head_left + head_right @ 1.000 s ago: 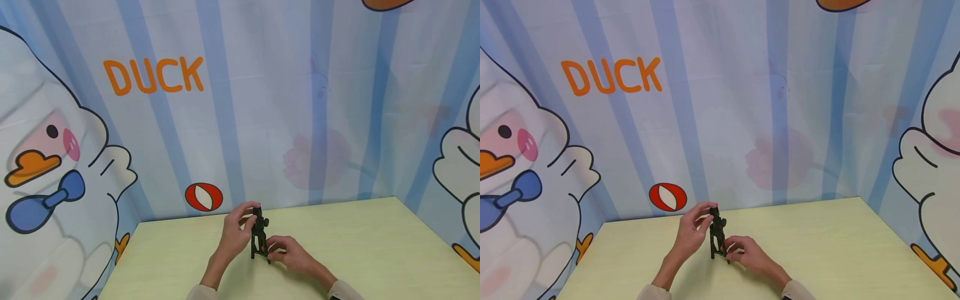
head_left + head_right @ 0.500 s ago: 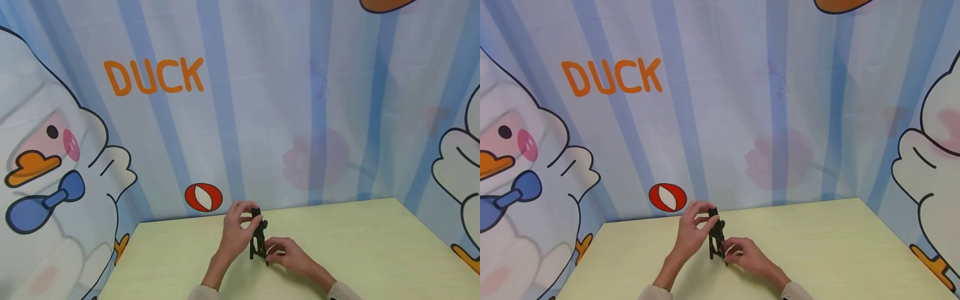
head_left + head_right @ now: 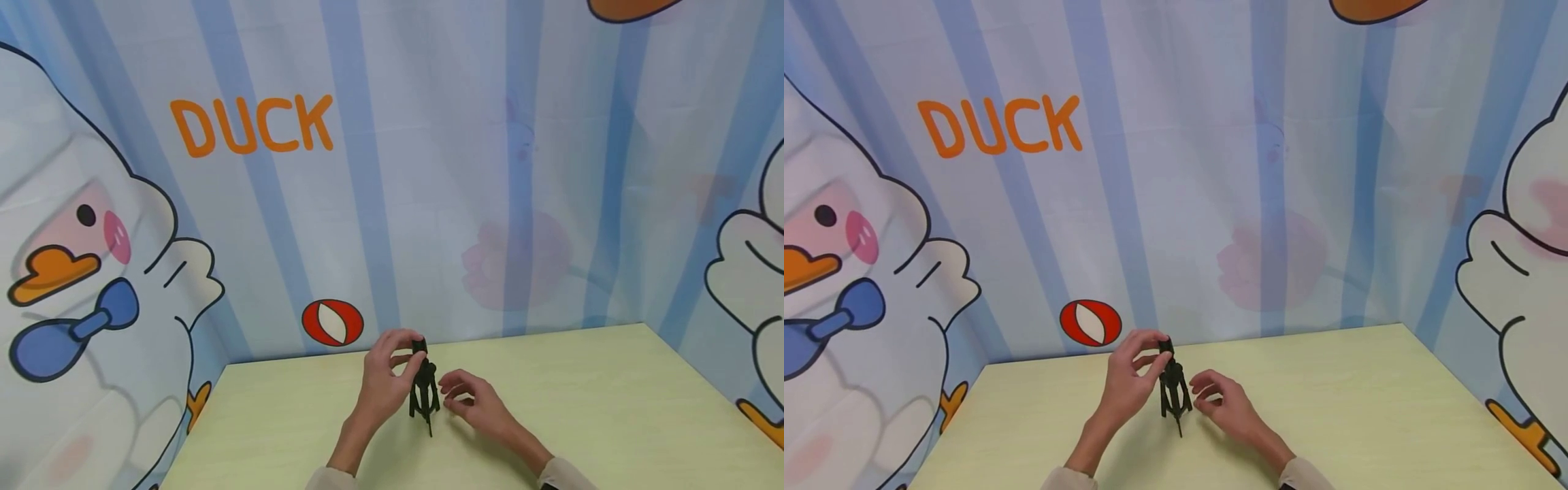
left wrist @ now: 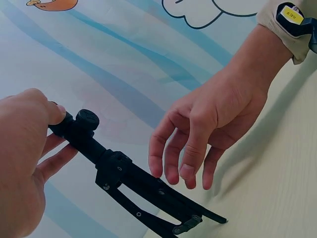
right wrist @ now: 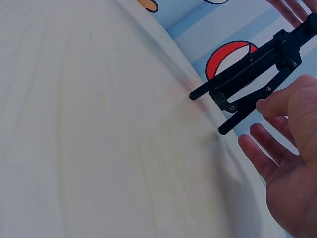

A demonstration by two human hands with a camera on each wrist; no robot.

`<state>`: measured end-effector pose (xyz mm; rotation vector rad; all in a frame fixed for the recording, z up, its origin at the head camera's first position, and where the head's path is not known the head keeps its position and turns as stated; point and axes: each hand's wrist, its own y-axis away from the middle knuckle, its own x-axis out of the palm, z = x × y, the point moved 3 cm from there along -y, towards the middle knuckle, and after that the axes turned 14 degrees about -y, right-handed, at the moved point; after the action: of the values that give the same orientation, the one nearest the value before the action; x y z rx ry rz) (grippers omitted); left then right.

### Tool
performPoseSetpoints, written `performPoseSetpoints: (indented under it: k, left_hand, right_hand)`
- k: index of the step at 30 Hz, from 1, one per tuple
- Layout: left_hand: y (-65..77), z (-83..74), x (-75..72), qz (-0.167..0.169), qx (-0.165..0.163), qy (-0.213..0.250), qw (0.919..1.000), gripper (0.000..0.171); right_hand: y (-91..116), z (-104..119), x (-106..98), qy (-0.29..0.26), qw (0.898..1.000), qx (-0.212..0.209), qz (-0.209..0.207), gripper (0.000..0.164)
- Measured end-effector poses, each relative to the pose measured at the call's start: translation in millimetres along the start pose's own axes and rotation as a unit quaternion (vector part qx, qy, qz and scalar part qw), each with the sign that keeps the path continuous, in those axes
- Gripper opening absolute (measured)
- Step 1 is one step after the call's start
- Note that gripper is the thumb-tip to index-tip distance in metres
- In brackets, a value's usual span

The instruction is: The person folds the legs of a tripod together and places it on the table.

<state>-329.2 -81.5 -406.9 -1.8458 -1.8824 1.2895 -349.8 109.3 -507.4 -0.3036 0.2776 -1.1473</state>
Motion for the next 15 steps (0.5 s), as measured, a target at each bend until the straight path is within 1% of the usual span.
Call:
performPoseSetpoints:
  k: [3, 6, 8, 10, 12, 15]
  left_hand:
    - [-0.4, -6.2, -0.6, 0.003, -0.006, -0.005, 1.0, 0.026]
    - [-1.2, -20.6, -5.5, 0.007, -0.006, -0.005, 0.9999, 0.025]
    - [-1.7, -30.2, -9.4, 0.009, 0.0, 0.001, 1.0, 0.025]
    - [-1.9, -35.7, -12.0, 0.013, 0.003, 0.007, 0.9999, 0.025]
    - [-1.9, -33.2, -10.9, 0.018, 0.002, 0.008, 0.9998, 0.025]
    - [-1.1, -19.8, -5.7, 0.024, -0.009, 0.003, 0.9997, 0.028]
  right_hand:
    - [0, -2, 1, -0.016, 1.0, -0.003, 0.001, 0.028]
    - [0, -4, 3, -0.025, 0.999, -0.007, 0.02, 0.026]
    - [-1, -5, 4, -0.027, 0.999, -0.01, 0.033, 0.025]
    - [-1, -5, 4, -0.03, 0.999, -0.012, 0.043, 0.023]
    - [-2, -5, 5, -0.033, 0.998, -0.01, 0.052, 0.022]
    - [-1, -4, 5, -0.034, 0.997, -0.007, 0.062, 0.021]
